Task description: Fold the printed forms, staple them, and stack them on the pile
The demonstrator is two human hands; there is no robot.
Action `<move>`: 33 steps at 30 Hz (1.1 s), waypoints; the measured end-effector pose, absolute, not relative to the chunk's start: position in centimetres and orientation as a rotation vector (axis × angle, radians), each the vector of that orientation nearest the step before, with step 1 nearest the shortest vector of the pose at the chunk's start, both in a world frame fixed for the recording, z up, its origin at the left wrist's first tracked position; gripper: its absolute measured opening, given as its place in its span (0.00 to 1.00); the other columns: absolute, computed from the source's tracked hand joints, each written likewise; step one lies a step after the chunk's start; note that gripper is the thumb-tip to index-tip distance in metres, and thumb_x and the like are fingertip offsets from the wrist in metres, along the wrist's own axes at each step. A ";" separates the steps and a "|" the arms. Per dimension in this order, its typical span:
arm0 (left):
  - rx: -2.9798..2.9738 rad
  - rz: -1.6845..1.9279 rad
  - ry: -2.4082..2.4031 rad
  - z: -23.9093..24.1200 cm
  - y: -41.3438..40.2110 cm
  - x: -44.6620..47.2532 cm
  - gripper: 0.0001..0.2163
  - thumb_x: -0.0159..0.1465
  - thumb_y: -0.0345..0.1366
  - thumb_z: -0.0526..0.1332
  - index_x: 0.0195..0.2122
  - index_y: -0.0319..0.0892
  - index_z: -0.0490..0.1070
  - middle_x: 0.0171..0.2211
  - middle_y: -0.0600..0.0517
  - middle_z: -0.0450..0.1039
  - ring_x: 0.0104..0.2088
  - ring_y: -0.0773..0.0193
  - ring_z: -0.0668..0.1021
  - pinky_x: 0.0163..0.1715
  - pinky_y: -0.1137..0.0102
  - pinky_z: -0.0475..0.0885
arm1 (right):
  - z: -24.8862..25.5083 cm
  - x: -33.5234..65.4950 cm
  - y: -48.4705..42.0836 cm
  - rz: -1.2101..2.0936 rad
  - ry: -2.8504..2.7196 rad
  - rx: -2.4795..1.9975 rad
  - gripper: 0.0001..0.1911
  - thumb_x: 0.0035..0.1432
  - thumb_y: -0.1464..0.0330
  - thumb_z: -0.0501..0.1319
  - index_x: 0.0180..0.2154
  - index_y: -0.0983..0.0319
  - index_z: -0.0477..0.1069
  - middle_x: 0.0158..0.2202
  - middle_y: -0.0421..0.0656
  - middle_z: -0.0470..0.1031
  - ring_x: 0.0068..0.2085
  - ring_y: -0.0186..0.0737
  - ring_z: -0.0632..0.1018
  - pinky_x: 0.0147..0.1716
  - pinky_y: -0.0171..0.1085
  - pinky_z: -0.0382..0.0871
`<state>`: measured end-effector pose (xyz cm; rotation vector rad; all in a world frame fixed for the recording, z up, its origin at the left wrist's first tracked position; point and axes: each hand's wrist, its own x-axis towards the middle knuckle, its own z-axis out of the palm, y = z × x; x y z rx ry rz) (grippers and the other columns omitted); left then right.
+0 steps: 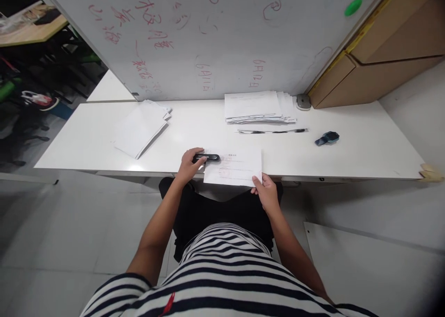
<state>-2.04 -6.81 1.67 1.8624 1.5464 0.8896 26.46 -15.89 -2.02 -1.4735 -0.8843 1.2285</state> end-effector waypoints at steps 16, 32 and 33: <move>1.601 0.983 1.425 1.0 -7.0 -3.0 0.21 0.60 0.48 0.61 0.52 0.47 0.68 0.53 0.48 0.71 0.54 0.57 0.73 0.53 0.62 0.69 | -1.2 26.2 -15.9 1.216 -0.824 -1.454 0.22 0.52 0.54 0.64 0.43 0.62 0.73 0.36 0.42 0.77 0.19 0.26 0.68 0.18 0.30 0.60; 1.655 1.028 1.593 0.6 -7.5 -1.9 0.16 0.59 0.46 0.63 0.46 0.46 0.72 0.46 0.49 0.74 0.47 0.58 0.76 0.49 0.62 0.71 | 2.8 31.7 -17.3 0.766 -0.607 -1.354 0.16 0.48 0.58 0.69 0.33 0.63 0.72 0.25 0.37 0.71 0.20 0.27 0.67 0.16 0.28 0.61; 1.631 1.052 1.594 0.6 -7.5 -1.9 0.16 0.59 0.46 0.63 0.46 0.46 0.72 0.46 0.49 0.74 0.47 0.58 0.75 0.49 0.62 0.70 | 2.3 31.5 -17.1 0.790 -0.617 -1.390 0.16 0.48 0.58 0.69 0.33 0.63 0.73 0.24 0.37 0.70 0.19 0.27 0.67 0.17 0.28 0.61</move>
